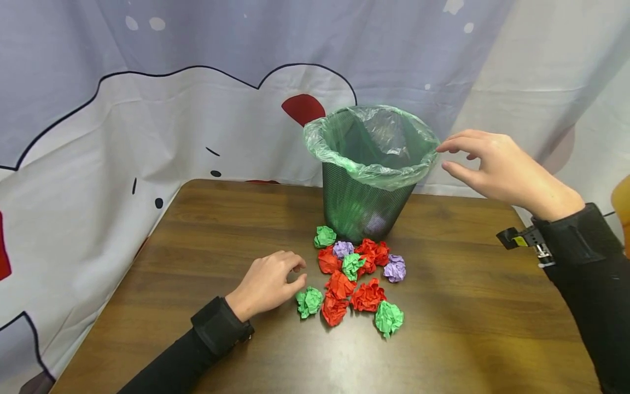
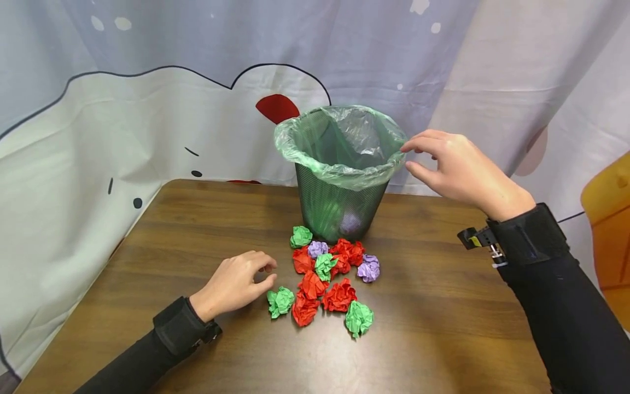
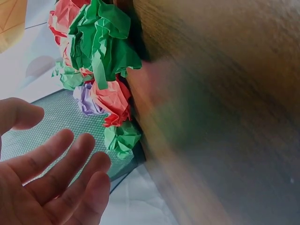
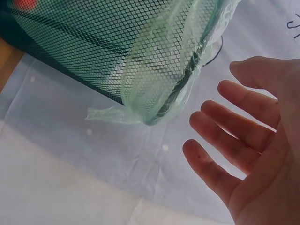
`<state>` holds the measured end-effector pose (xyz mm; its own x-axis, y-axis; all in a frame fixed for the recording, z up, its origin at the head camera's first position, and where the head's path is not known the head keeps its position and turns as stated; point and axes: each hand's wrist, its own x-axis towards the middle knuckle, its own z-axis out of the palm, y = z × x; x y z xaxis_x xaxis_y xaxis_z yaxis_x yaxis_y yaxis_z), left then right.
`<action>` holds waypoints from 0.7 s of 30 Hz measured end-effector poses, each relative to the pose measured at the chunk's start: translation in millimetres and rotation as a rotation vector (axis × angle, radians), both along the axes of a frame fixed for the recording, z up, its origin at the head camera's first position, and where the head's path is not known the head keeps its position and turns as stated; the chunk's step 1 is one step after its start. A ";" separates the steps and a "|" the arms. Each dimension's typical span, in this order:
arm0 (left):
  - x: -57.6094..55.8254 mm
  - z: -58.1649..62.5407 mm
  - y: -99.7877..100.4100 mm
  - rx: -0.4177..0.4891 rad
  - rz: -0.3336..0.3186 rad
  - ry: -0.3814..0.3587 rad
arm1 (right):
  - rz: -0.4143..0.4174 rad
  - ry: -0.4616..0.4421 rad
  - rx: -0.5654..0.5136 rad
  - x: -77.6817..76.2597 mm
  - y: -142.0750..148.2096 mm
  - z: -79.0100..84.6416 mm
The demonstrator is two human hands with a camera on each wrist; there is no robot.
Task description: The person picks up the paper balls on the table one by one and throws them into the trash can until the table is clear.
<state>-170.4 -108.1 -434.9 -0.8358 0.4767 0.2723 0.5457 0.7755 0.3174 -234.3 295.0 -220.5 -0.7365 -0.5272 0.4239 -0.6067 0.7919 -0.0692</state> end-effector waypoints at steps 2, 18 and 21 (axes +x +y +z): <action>0.0 -0.4 0.2 -0.004 0.002 -0.004 | 0.005 0.015 0.000 4.3 3.0 -2.7; 3.0 0.2 0.8 -0.023 -0.056 -0.071 | 0.019 -0.003 -0.026 21.1 20.7 -40.5; 4.2 0.6 0.2 -0.039 -0.099 -0.095 | 0.006 -0.032 -0.036 23.5 23.3 -48.1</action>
<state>-166.1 -107.9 -434.4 -0.8053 0.5667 0.1741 0.5891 0.7320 0.3422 -210.8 318.2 -268.6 -0.7466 -0.5167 0.4191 -0.6087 0.7848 -0.1168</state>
